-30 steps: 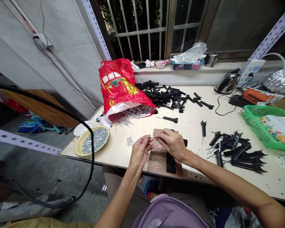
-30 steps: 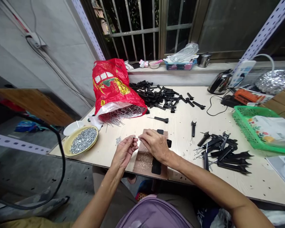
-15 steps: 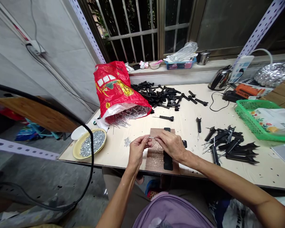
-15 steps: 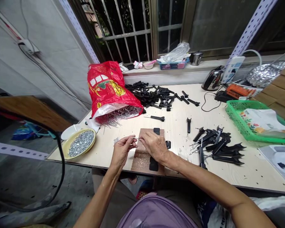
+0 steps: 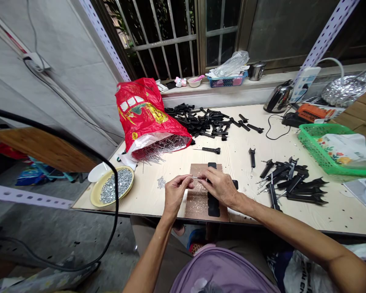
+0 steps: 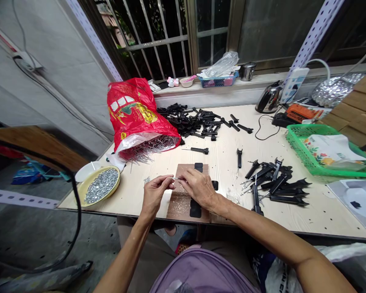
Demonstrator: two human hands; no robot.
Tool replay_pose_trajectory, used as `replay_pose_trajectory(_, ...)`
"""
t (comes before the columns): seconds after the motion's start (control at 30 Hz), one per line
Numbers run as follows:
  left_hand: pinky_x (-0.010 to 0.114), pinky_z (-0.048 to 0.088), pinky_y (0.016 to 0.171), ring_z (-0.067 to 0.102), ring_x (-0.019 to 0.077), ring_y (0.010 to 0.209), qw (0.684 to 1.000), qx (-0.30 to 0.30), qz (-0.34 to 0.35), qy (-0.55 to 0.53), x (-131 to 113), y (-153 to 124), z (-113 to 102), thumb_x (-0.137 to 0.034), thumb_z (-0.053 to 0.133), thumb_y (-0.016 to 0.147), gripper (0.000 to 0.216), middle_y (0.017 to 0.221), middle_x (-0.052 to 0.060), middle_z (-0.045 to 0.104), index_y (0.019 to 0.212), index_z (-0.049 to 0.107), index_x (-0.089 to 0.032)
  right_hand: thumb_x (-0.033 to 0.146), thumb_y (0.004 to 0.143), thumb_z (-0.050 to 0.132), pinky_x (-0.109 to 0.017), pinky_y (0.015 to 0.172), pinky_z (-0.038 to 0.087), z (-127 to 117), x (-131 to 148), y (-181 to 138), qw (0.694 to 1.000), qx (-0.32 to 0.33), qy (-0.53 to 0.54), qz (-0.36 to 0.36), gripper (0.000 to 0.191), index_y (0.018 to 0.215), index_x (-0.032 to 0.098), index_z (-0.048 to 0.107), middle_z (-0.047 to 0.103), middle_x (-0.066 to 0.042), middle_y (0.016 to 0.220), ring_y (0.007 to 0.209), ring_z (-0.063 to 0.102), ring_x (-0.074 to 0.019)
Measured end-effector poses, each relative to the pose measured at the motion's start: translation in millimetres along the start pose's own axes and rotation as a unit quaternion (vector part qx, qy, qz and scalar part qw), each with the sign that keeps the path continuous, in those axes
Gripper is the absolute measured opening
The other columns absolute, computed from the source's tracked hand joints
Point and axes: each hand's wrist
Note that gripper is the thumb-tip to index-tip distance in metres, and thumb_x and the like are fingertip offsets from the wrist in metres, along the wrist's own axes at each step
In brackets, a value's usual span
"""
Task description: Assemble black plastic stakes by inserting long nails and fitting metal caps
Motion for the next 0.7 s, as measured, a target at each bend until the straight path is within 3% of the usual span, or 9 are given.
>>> replay_pose_trajectory(0.33,0.023,0.051,0.063,0.062,0.0117,0.061,1.000,0.018,-0.006,-0.001,0.8,-1.0,0.9,-0.034,0.069,0.074,0.025,0.067,0.002,0.068,0.089,0.072,-0.014,0.032,0.096,0.040,-0.024,0.063,0.038,-1.8,-0.3,-3.8,0.999,0.031,0.036,0.022,0.024,0.096,0.019,0.061,0.060,-0.004,0.090,0.079,0.057,-0.0147)
replay_pose_trajectory(0.5,0.023,0.050,0.063,0.061,0.0120,0.061,0.999,0.039,-0.010,0.002,5.1,-2.9,4.5,-0.034,0.068,0.075,0.026,0.066,0.002,0.067,0.089,0.072,-0.013,0.032,0.096,0.040,-0.023,0.059,0.038,-3.2,-8.0,-1.5,0.979,0.068,0.174,0.078,0.028,0.084,0.017,0.061,0.059,-0.001,0.074,0.067,0.054,-0.0123)
replay_pose_trajectory(0.6,0.024,0.050,0.064,0.060,0.0123,0.061,0.998,0.054,-0.028,-0.013,11.3,-4.2,9.8,-0.036,0.068,0.074,0.028,0.063,0.002,0.066,0.090,0.072,-0.014,0.030,0.091,0.049,-0.023,0.064,0.041,-5.8,-14.4,-1.6,0.966,0.081,0.237,0.067,0.021,0.088,0.017,0.065,0.061,-0.001,0.076,0.071,0.055,-0.0129)
replay_pose_trajectory(0.7,0.024,0.049,0.064,0.059,0.0120,0.060,0.997,0.059,-0.045,-0.021,16.8,-4.6,17.5,-0.037,0.068,0.074,0.028,0.062,0.001,0.065,0.088,0.072,-0.013,0.022,0.087,0.055,-0.027,0.073,0.043,-7.6,-20.2,-7.2,0.972,0.071,0.221,0.043,0.016,0.096,0.018,0.067,0.064,-0.004,0.085,0.081,0.057,-0.0149)
Point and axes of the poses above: each hand's wrist, its own y-axis towards the middle knuckle, its own z-axis out of the palm, x = y × z
